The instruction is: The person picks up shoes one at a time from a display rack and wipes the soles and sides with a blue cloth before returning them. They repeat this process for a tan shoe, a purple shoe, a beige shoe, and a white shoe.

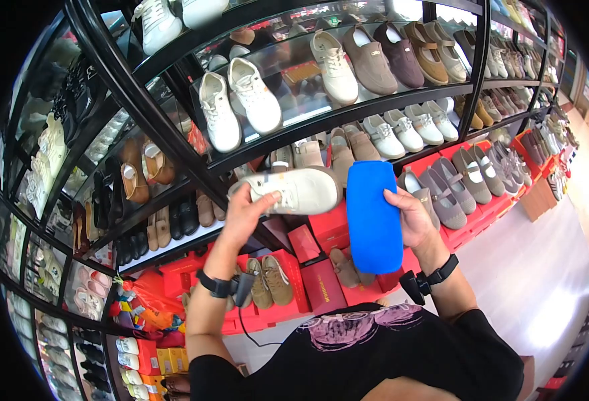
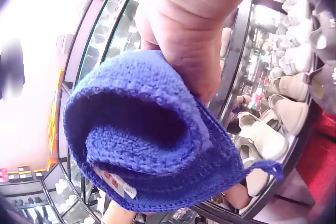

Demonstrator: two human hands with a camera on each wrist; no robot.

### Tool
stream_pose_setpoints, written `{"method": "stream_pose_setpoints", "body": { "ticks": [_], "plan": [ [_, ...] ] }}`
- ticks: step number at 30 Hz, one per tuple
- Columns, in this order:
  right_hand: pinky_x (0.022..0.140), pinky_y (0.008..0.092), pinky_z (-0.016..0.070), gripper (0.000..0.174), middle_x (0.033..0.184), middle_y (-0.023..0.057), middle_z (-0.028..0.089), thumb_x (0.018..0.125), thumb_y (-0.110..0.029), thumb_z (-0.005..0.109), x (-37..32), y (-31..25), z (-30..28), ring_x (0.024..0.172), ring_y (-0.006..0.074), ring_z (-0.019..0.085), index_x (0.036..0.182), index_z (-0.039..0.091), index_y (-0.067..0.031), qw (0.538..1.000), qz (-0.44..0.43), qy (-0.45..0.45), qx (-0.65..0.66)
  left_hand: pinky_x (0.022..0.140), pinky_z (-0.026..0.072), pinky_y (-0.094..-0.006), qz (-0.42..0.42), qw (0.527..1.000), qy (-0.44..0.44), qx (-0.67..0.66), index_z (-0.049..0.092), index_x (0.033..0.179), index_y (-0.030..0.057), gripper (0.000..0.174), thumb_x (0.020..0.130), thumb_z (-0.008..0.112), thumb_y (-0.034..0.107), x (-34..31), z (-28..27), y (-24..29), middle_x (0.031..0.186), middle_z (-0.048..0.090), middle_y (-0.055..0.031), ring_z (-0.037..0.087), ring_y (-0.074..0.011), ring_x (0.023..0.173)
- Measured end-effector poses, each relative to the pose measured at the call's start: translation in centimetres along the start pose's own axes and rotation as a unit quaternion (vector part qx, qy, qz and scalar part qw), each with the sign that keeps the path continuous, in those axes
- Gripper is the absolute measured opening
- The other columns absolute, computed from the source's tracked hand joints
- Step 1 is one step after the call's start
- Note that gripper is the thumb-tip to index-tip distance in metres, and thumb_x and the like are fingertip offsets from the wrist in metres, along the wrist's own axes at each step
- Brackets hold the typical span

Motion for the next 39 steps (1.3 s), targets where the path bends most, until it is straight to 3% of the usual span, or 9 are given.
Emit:
{"method": "stream_pose_setpoints", "body": {
  "ticks": [5,9,10,17,22,25,32,34,39],
  "plan": [
    [0.089,0.0390,0.0497,0.042,0.114,0.0113,0.058,0.089,-0.016,0.057,2.2,-1.2,-0.1,0.102,0.0226,0.060,0.127,0.045,-0.0026,1.000,0.003,-0.019,-0.024,0.076,0.0484,-0.0292,0.092,0.966,-0.053,0.237,0.060,0.101,-0.0030,0.041,0.073,0.076,0.022,5.1,0.5,6.7,0.090,0.066,-0.0087,0.061,-0.0141,0.083],
    [0.086,0.0369,0.0511,0.035,0.110,0.0100,0.060,0.090,-0.012,0.056,4.9,-1.0,0.9,0.098,0.0209,0.061,0.123,0.048,-0.0033,0.999,-0.010,-0.031,-0.018,0.076,0.0479,-0.0285,0.038,0.927,-0.091,0.363,0.058,0.103,-0.0034,0.039,0.074,0.074,0.018,9.0,1.9,8.9,0.090,0.065,-0.0076,0.059,-0.0115,0.084],
    [0.086,0.0369,0.0511,0.035,0.110,0.0100,0.060,0.090,-0.012,0.056,5.8,-1.0,1.2,0.098,0.0209,0.061,0.123,0.048,-0.0033,0.999,-0.011,-0.033,-0.019,0.069,0.0480,-0.0340,0.091,0.922,-0.078,0.368,0.059,0.094,-0.0040,0.040,0.072,0.073,0.026,9.9,2.3,10.1,0.080,0.064,-0.0142,0.063,-0.0213,0.077],
    [0.084,0.0397,0.0519,0.030,0.106,0.0110,0.060,0.090,-0.013,0.056,13.1,-3.9,0.7,0.095,0.0227,0.061,0.119,0.048,-0.0056,0.997,-0.076,-0.003,0.033,0.072,0.0461,-0.0412,0.178,0.881,-0.020,0.439,0.060,0.088,-0.0031,0.048,0.068,0.073,0.038,17.7,4.4,13.7,0.087,0.063,-0.0217,0.061,-0.0356,0.084],
    [0.079,0.0390,0.0534,0.026,0.103,0.0108,0.060,0.091,-0.011,0.054,17.5,-5.1,-0.1,0.092,0.0230,0.062,0.116,0.049,-0.0053,0.993,-0.099,0.053,0.042,0.074,0.0456,-0.0436,0.188,0.859,-0.002,0.475,0.060,0.087,-0.0024,0.046,0.068,0.072,0.038,23.0,5.3,13.3,0.086,0.063,-0.0221,0.060,-0.0377,0.087],
    [0.079,0.0393,0.0530,0.025,0.102,0.0100,0.061,0.091,-0.010,0.054,19.6,-5.5,-0.9,0.091,0.0224,0.062,0.115,0.050,-0.0051,0.992,-0.103,0.064,0.034,0.087,0.0425,-0.0443,0.234,0.810,0.019,0.538,0.061,0.087,-0.0004,0.043,0.067,0.071,0.037,24.9,6.1,13.5,0.090,0.063,-0.0222,0.055,-0.0395,0.099],
    [0.078,0.0383,0.0524,0.024,0.100,0.0086,0.061,0.090,-0.010,0.055,22.0,-5.9,-1.5,0.088,0.0203,0.061,0.114,0.052,-0.0067,0.994,-0.093,0.062,-0.002,0.093,0.0407,-0.0417,0.199,0.811,-0.023,0.550,0.064,0.090,-0.0002,0.041,0.067,0.070,0.033,27.8,7.3,12.0,0.097,0.064,-0.0229,0.053,-0.0383,0.105],
    [0.075,0.0375,0.0528,0.023,0.099,0.0083,0.061,0.090,-0.010,0.055,21.7,-6.0,-1.7,0.086,0.0197,0.060,0.113,0.052,-0.0070,0.994,-0.089,0.069,-0.011,0.092,0.0417,-0.0402,0.178,0.810,-0.051,0.556,0.061,0.104,-0.0025,0.054,0.064,0.073,0.033,28.3,7.6,11.0,0.104,0.058,-0.0283,0.052,-0.0373,0.107],
    [0.076,0.0377,0.0529,0.024,0.099,0.0089,0.062,0.090,-0.011,0.056,20.9,-5.7,-2.0,0.086,0.0202,0.061,0.113,0.053,-0.0056,0.996,-0.073,0.057,-0.006,0.094,0.0407,-0.0396,0.172,0.817,-0.045,0.549,0.059,0.107,-0.0059,0.059,0.064,0.073,0.032,28.5,7.4,10.5,0.111,0.057,-0.0277,0.051,-0.0374,0.110]
  ]
}}
Point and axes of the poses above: each hand's wrist, its own x-axis towards the middle knuckle, its own z-axis out of the palm, y = z × x, the point moved 9 cm from there along x, towards the middle knuckle
